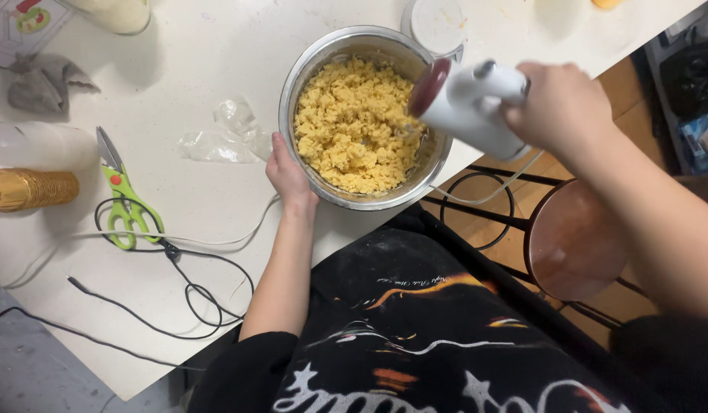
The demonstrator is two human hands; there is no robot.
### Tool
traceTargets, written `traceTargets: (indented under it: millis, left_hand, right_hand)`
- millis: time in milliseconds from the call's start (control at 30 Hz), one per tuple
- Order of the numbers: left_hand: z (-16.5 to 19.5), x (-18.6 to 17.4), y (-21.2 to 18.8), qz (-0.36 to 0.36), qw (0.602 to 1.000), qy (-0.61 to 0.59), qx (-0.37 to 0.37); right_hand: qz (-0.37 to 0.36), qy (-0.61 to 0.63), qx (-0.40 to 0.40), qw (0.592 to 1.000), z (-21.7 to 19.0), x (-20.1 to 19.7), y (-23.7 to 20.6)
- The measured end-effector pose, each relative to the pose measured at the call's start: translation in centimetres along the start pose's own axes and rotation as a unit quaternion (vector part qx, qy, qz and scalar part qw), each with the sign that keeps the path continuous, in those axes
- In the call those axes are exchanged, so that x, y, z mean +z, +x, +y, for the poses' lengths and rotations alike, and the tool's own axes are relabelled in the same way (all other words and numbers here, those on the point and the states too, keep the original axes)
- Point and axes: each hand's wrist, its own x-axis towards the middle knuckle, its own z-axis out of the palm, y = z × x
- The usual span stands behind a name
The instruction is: The person mixes a yellow dough mixture in a large metal bowl using an electric hand mixer, holding the bowl steady with the other hand. They briefly walk to the refrigerator to take out a carton of cream, then resume mixing the dough. At the end they set the mixer down and knead and gather the dough together by hand in the bowl.
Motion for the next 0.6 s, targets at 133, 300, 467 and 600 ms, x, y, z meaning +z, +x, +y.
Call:
traceTargets:
  millis: [133, 300, 467, 600]
  left_hand:
    - [1.0, -0.4, -0.1, -0.056, 0.992, 0.111, -0.005]
    - [1.8, -0.1, 0.7, -0.079, 0.983, 0.164, -0.001]
    - [2.6, 0.2, 1.3, -0.070, 0.977, 0.202, -0.007]
    - [2.4, 0.0, 1.2, -0.082, 0.976, 0.202, 0.006]
  right_hand:
    - [0.078, -0.004, -0.021, 0.997, -0.7, 0.8, 3.1]
    - [0.160, 0.133, -0.110, 0.972, -6.0, 0.1, 7.1]
    - [0.014, 0.231, -0.153, 0.961, -12.1, -2.6, 7.4]
    - [-0.091, 0.207, -0.209, 0.951, -13.0, -3.9, 4.5]
